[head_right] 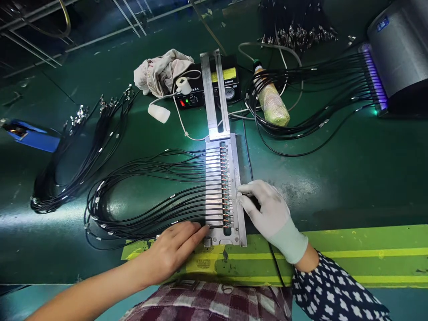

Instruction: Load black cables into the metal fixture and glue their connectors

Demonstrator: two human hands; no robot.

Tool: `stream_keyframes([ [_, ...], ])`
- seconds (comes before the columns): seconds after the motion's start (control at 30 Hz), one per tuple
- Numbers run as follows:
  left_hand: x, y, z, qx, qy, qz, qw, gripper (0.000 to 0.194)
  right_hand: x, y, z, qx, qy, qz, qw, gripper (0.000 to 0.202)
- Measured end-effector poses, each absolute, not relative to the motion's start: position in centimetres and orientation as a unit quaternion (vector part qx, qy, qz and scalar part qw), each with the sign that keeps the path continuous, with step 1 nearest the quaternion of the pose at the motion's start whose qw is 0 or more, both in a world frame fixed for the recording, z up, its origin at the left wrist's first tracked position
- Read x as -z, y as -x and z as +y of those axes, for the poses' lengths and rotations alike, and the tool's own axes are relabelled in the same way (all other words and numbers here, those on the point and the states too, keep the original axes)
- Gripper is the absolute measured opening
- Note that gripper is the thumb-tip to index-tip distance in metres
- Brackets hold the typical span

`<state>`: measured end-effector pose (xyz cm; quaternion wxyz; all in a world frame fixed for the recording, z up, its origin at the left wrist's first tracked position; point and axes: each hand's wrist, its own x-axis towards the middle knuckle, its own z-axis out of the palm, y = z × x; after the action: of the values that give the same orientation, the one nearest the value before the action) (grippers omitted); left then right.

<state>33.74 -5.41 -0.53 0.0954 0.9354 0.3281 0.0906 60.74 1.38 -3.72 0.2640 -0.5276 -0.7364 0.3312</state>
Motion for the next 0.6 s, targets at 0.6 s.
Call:
stream_keyframes([
  [0.6,3.4,-32.6,-7.1,-0.127,-0.913,0.383,0.053,0.045,3.9,-60.8,1.7,-0.306,0.525,-0.751,0.26,0.019],
])
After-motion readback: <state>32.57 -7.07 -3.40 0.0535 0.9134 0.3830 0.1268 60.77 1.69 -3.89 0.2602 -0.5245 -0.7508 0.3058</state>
